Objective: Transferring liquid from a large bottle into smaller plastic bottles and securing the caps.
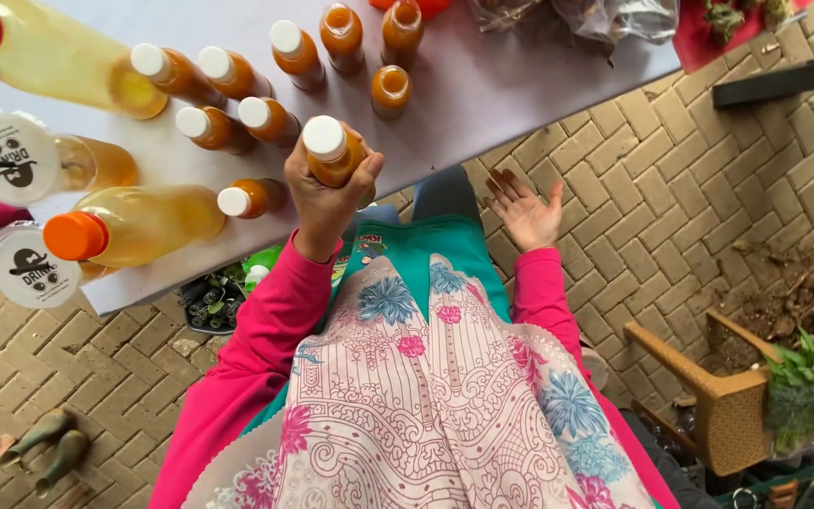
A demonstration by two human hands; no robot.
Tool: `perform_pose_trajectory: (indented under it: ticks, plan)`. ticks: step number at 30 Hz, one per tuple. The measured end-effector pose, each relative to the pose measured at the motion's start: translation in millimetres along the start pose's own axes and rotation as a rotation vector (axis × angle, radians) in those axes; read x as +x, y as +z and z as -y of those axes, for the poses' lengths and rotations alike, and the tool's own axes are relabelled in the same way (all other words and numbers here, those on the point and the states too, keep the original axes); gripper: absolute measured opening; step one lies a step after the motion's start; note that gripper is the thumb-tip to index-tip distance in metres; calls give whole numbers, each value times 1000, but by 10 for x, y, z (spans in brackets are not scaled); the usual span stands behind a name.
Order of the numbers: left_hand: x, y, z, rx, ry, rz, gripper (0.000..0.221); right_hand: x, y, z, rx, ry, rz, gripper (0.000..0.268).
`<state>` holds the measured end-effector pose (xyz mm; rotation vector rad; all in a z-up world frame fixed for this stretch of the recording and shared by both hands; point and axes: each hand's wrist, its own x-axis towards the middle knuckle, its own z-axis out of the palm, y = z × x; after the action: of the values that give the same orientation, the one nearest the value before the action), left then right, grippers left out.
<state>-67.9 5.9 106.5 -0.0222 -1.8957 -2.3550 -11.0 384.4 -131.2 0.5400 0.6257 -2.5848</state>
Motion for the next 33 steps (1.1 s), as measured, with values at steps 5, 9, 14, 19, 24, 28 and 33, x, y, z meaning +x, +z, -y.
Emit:
perform_pose_trajectory:
  ticks: [5, 9, 14, 19, 24, 28, 33]
  plan:
    - [-10, -38, -2, 40, 14, 17, 28, -159, 383, 35, -65, -70, 28, 108]
    - [6, -66, 6, 20, 49, 20, 29, -224, 682, 97, -48, -72, 78, 111]
    - [26, -112, 11, 9, 29, 4, 30, -284, 1047, 222, 158, -37, 155, 116]
    - [36, -115, 15, 16, 76, -15, 30, -208, 959, 286, -545, -113, 80, 74]
    - [33, -108, -32, 13, 54, -35, 30, 94, 837, 101, -1233, -135, -65, 46]
    - [14, -109, -37, 49, 70, -52, 32, 362, 1024, -202, -1538, 127, -135, 42]
    - [13, -162, 27, 42, 108, -97, 36, 818, -362, -879, -2205, -269, 66, 44]
